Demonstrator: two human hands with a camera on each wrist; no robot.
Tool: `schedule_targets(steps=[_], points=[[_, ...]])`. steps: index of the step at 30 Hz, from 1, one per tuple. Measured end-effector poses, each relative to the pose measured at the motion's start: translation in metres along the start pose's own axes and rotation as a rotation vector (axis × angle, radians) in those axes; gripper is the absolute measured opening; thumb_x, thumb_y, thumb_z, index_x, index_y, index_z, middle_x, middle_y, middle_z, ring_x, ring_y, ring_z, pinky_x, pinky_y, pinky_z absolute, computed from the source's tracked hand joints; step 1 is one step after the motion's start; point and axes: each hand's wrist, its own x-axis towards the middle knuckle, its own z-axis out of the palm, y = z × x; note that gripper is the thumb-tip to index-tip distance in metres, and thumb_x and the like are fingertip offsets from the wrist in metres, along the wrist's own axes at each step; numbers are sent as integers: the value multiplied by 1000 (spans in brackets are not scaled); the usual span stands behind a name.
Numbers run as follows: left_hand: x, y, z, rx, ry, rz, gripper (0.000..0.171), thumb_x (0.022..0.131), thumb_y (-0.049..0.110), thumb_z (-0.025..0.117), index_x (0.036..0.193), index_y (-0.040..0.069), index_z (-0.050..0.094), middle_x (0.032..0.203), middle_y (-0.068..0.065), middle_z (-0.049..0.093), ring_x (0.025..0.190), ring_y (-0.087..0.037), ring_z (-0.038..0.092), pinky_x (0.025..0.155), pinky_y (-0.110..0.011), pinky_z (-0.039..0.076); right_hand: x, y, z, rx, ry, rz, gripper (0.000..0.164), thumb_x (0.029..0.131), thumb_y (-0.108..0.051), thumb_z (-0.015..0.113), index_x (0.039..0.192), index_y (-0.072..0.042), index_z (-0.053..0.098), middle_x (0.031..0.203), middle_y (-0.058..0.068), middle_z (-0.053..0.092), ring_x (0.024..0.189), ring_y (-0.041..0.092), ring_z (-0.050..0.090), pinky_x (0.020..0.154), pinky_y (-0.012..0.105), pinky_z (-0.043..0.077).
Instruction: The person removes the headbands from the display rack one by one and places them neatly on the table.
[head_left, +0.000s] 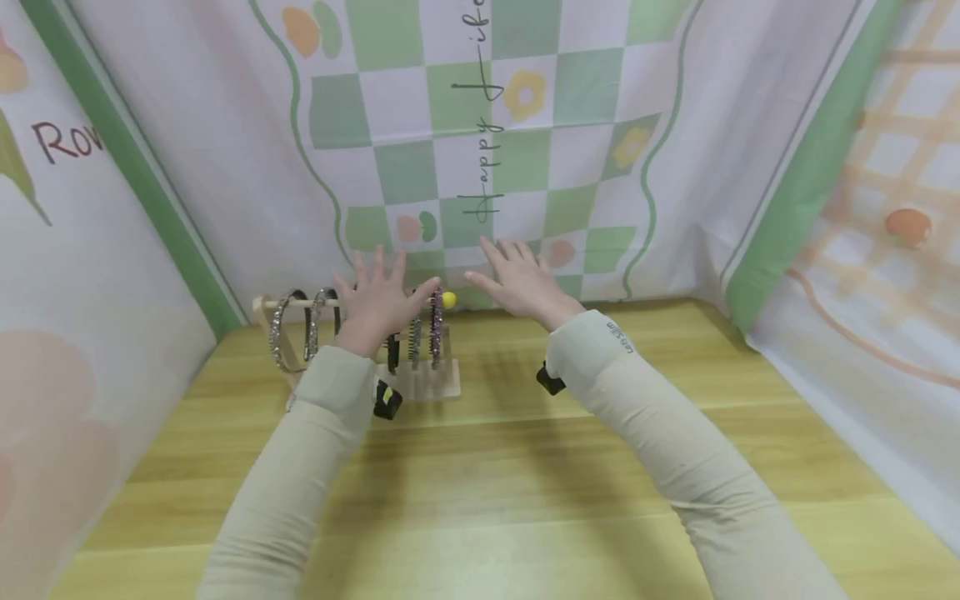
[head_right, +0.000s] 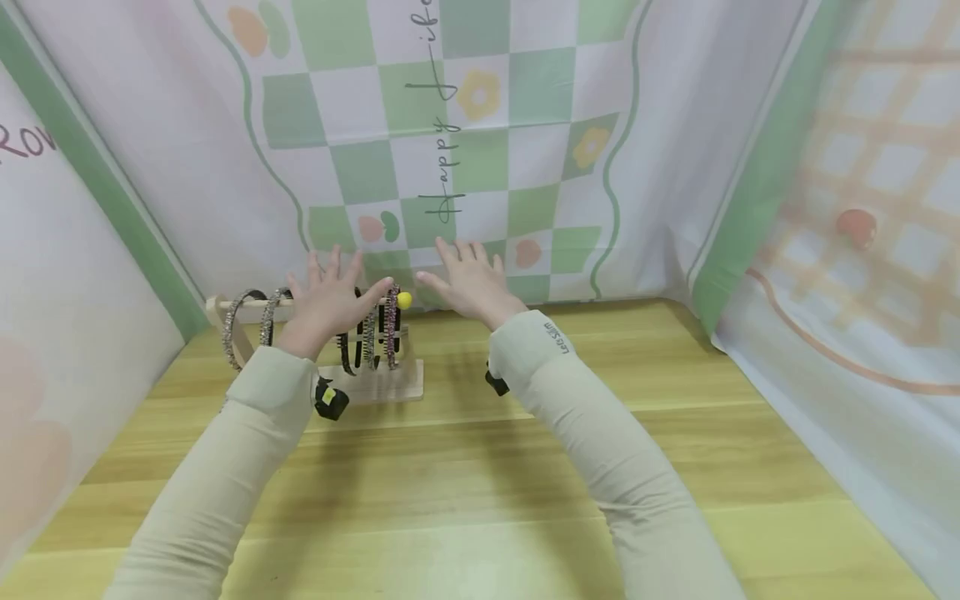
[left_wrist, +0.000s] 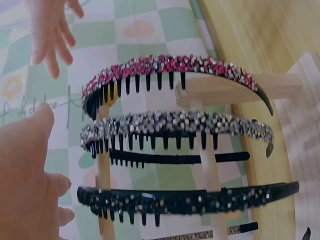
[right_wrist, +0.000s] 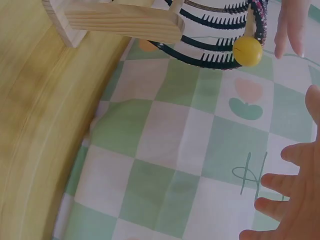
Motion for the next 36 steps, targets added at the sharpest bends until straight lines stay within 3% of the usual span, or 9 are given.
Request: schedule_targets(steps=[6, 13, 22, 30, 36], points=[[-2, -7, -1, -33, 18, 10, 86, 85, 73, 19, 148, 17, 2, 151, -13, -13, 130, -37, -25, 94, -63, -20, -1, -1, -2, 14, 34, -50, 73, 93, -59, 29, 148, -15, 8, 152, 14, 11, 137, 34, 8, 107, 54, 5], [-9, -16, -4, -33, 15, 6, 85, 85, 73, 21, 148, 19, 2, 151, -13, -13, 131, -39, -23, 94, -63, -20, -2, -4, -2, 156, 55, -94, 71, 94, -55, 33, 148, -15, 11, 150, 14, 18, 137, 30, 13, 108, 50, 13], [-15, -29, -5, -18, 36, 33, 83, 88, 69, 23, 148, 17, 2, 151, -15, -12, 132, -37, -22, 94, -64, -17, 2, -10, 2, 227, 64, -159, 70, 94, -52, 38, 148, -13, 13, 151, 10, 18, 136, 27, 16, 109, 45, 14], [-21, -45, -10, -24, 61, 53, 83, 87, 70, 23, 148, 17, 4, 151, -15, -10, 132, -38, -20, 94, -59, -22, 1, -17, 3, 239, 58, -176, 70, 93, -54, 39, 147, -13, 18, 150, 9, 21, 135, 27, 20, 108, 45, 16], [-29, -59, -14, 0, 89, 62, 82, 89, 67, 23, 148, 15, 2, 151, -16, -7, 133, -40, -17, 96, -60, -19, 2, -20, 7, 262, 45, -182, 70, 93, -53, 39, 146, -11, 21, 149, 9, 23, 135, 25, 20, 109, 43, 16]])
